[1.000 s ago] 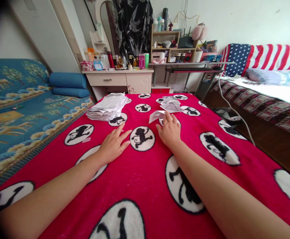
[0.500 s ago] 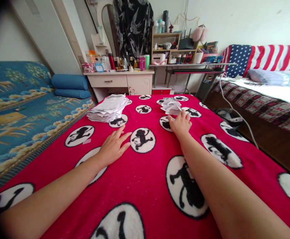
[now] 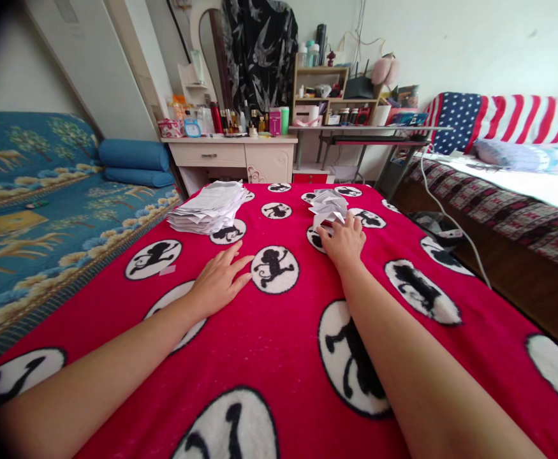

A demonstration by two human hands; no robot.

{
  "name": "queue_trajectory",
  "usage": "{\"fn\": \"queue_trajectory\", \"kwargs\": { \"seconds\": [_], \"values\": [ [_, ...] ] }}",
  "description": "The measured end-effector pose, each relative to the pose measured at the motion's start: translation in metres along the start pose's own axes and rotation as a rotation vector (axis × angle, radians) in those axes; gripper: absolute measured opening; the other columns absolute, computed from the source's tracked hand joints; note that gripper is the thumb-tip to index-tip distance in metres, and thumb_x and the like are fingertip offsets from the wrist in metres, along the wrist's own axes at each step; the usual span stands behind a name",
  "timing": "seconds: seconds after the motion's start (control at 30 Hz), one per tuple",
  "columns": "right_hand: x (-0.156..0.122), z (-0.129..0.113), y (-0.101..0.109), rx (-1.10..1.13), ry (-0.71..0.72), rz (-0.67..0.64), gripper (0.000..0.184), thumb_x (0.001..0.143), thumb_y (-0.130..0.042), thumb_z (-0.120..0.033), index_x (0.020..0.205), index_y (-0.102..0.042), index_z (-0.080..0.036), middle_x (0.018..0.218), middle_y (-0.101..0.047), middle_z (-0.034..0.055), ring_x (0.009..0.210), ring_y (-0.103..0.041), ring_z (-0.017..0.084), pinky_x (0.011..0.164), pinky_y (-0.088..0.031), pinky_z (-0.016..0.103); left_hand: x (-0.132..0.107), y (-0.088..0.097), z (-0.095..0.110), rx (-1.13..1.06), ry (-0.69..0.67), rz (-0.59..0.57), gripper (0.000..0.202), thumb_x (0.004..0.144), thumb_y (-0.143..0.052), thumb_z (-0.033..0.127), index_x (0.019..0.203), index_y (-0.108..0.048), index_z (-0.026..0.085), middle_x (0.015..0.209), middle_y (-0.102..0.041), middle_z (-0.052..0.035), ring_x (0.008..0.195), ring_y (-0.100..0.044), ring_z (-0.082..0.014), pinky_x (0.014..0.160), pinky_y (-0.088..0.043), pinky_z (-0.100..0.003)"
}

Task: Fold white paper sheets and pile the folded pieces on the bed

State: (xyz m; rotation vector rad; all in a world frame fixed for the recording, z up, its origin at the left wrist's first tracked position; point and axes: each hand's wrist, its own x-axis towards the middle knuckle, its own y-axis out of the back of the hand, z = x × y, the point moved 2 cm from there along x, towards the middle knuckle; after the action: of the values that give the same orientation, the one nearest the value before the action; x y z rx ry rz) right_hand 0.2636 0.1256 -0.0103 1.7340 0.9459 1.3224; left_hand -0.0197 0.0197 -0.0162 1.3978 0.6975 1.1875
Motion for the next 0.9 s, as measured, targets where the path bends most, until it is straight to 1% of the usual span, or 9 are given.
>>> {"fn": "queue_trajectory", "kwargs": {
  "seconds": [0.1,0.2,0.3,0.4,0.5,0.63,0.7,0.83,0.9],
  "values": [
    [0.002,-0.004,-0.003,-0.074,0.087,-0.023,0.06,0.088,-0.034,-0.062,0.12,-0.064,-0.022,0.156,-0.022,0.0054,0.139,-0.019,0.035,0.102,-0.032,0.05,0.0,0.0,0.0,0.001,0.0,-0.007,0.046,0.092,-0.041,0.044,0.133,-0.052,0.026,0.153,-0.03,-0.0107,0.131,-0.041,-0.0316,0.104,-0.041,-0.05],
    [0.003,-0.008,-0.005,-0.105,0.108,-0.001,0.066,0.09,-0.031,-0.059,0.135,-0.049,-0.014,0.154,-0.028,0.0105,0.138,-0.021,0.033,0.102,-0.031,0.049,0.0,0.0,0.0,0.002,-0.001,-0.007,0.045,0.093,-0.041,0.044,0.133,-0.052,0.026,0.152,-0.031,-0.0106,0.13,-0.042,-0.0308,0.104,-0.04,-0.049],
    [0.003,-0.011,-0.005,-0.126,0.067,0.094,0.07,0.091,-0.031,-0.055,0.139,-0.041,-0.005,0.149,-0.034,0.0168,0.133,-0.027,0.033,0.104,-0.027,0.049,0.0,0.0,0.0,-0.006,0.002,-0.006,0.045,0.093,-0.041,0.044,0.132,-0.052,0.026,0.152,-0.033,-0.0103,0.13,-0.042,-0.0304,0.104,-0.04,-0.048],
    [0.007,-0.013,-0.005,-0.15,0.035,0.154,0.067,0.091,-0.033,-0.051,0.134,-0.045,0.0,0.139,-0.043,0.0215,0.127,-0.032,0.034,0.105,-0.023,0.051,0.0,0.0,0.0,-0.016,0.008,-0.011,0.045,0.092,-0.042,0.044,0.133,-0.051,0.026,0.152,-0.033,-0.0099,0.132,-0.04,-0.0299,0.105,-0.039,-0.048],
    [0.015,-0.014,-0.008,-0.154,0.033,0.127,0.065,0.091,-0.034,-0.051,0.129,-0.05,0.0,0.133,-0.047,0.0228,0.123,-0.034,0.035,0.104,-0.022,0.051,0.0,0.0,0.001,-0.016,0.007,-0.006,0.046,0.092,-0.042,0.044,0.133,-0.051,0.026,0.151,-0.033,-0.01,0.132,-0.04,-0.03,0.105,-0.039,-0.049],
    [0.027,-0.015,-0.015,-0.166,0.071,0.077,0.065,0.09,-0.033,-0.054,0.125,-0.055,-0.004,0.133,-0.047,0.0209,0.121,-0.035,0.035,0.103,-0.022,0.052,-0.001,0.0,0.001,-0.017,0.002,0.005,0.045,0.093,-0.04,0.044,0.132,-0.052,0.026,0.151,-0.033,-0.0098,0.131,-0.041,-0.0297,0.105,-0.039,-0.048],
    [0.031,-0.016,-0.017,-0.17,0.079,0.075,0.065,0.089,-0.034,-0.055,0.125,-0.054,-0.005,0.135,-0.045,0.0206,0.123,-0.033,0.035,0.104,-0.02,0.052,-0.002,0.001,0.002,-0.02,0.0,0.008,0.044,0.093,-0.041,0.044,0.132,-0.052,0.027,0.152,-0.033,-0.0092,0.131,-0.041,-0.0293,0.105,-0.038,-0.048],
    [0.031,-0.016,-0.015,-0.165,0.086,0.11,0.061,0.089,-0.037,-0.052,0.127,-0.053,-0.007,0.147,-0.029,0.0198,0.132,-0.021,0.037,0.105,-0.018,0.053,-0.001,0.001,0.002,-0.027,0.004,0.002,0.045,0.093,-0.041,0.044,0.132,-0.052,0.026,0.151,-0.035,-0.0095,0.131,-0.041,-0.0294,0.105,-0.038,-0.048],
    [0.029,-0.016,-0.012,-0.162,0.095,0.123,0.054,0.089,-0.039,-0.046,0.124,-0.055,-0.008,0.146,-0.03,0.0204,0.13,-0.022,0.037,0.103,-0.02,0.051,-0.001,0.001,0.002,-0.028,0.01,-0.004,0.045,0.093,-0.041,0.044,0.132,-0.052,0.026,0.15,-0.035,-0.0096,0.131,-0.041,-0.0296,0.105,-0.038,-0.048]
  ]
}}
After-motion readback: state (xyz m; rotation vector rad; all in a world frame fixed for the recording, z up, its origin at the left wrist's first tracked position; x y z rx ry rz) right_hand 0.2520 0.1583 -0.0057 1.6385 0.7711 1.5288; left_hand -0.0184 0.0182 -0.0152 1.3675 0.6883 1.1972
